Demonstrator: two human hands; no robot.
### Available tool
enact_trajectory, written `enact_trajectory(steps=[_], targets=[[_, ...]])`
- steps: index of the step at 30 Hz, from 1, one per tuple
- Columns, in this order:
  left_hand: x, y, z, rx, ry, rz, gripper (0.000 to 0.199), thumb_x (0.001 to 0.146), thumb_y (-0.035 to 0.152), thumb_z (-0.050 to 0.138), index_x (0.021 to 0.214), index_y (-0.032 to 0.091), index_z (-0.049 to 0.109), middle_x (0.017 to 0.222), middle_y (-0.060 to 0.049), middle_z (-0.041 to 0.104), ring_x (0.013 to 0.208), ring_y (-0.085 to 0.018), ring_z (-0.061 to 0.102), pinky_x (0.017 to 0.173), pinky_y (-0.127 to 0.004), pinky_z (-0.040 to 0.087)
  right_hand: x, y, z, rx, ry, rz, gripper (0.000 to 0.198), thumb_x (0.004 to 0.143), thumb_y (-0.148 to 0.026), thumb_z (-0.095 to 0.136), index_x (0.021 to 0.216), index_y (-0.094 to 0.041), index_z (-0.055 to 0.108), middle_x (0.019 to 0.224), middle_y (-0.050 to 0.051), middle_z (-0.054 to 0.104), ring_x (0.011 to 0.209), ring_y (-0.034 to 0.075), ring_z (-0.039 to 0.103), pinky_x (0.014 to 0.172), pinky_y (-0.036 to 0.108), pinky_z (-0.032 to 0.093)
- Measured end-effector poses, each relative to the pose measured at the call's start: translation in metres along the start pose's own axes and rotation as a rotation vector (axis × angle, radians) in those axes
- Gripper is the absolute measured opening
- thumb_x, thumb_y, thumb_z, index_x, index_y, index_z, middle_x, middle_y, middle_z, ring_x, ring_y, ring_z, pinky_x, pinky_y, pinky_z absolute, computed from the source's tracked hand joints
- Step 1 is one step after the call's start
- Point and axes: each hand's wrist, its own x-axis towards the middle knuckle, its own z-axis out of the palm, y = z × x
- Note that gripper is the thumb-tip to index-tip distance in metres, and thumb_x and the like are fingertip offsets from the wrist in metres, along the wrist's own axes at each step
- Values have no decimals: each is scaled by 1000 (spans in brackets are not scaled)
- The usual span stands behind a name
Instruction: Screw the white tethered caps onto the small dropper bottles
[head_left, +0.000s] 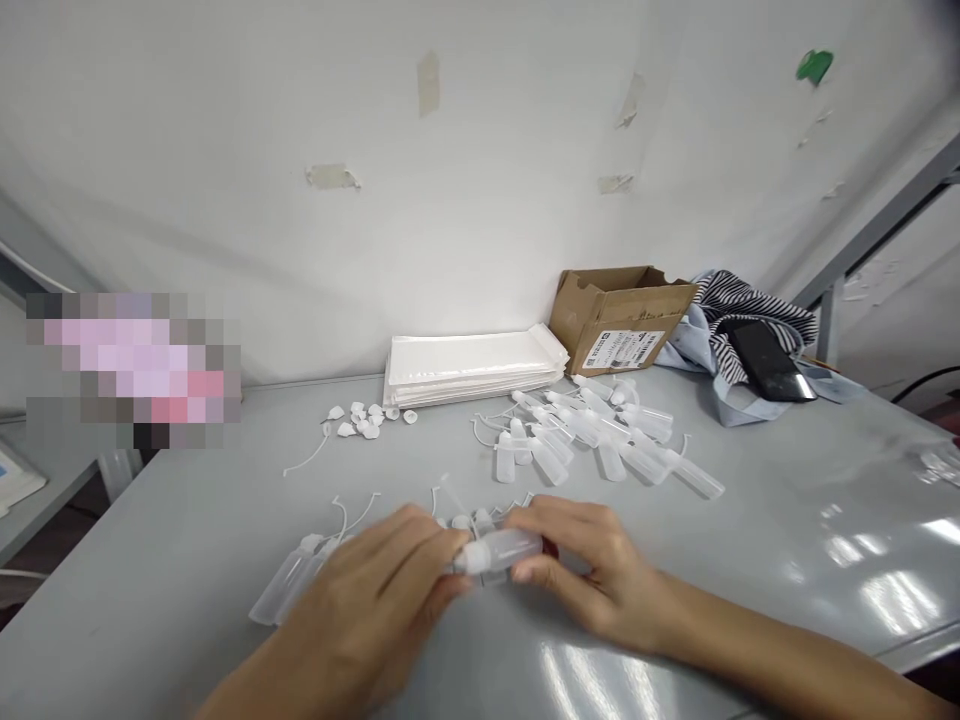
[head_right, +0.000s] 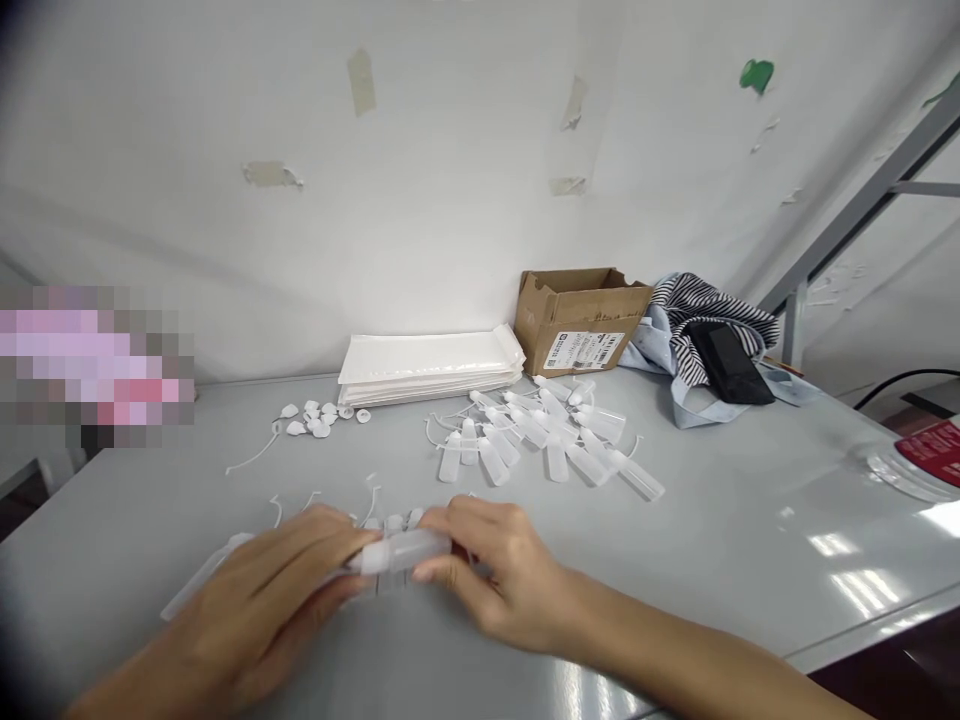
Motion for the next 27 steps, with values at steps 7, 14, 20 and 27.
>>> enact_trajectory(steps=[7,14,20,27], targets=[[-2,-52,-18,225,58,-457,21,94,28,41,98,17,59,93,-7,66,89,-22,59,78,-33,48,13,32,-35,-442,497,26,23,94,-28,49,107,-17,63,78,5,66,62,16,56,58,28,47],[-16,-93,-28,352,-103,-715,35,92,34,34,97,14,62,99,-13,67,97,-30,55,83,-44,46,17,52,-38,-753,392,-51,27,91,-23,51,115,-13,57,110,18,59,103,31,51,83,48,48],[-26,-107,-18,288,-238,-649,41,91,37,36,110,15,64,124,-10,63,116,-31,48,98,-45,40,5,22,-6,-451,10,-150,33,92,-21,51,124,-14,49,116,16,54,109,26,51,89,46,50],[-30,-115,-12,261,-295,-655,44,89,36,34,110,14,66,121,-10,66,115,-31,51,99,-46,41,-2,16,10,-379,-210,-111,55,91,-41,53,131,-5,45,128,21,51,124,30,44,102,48,43]])
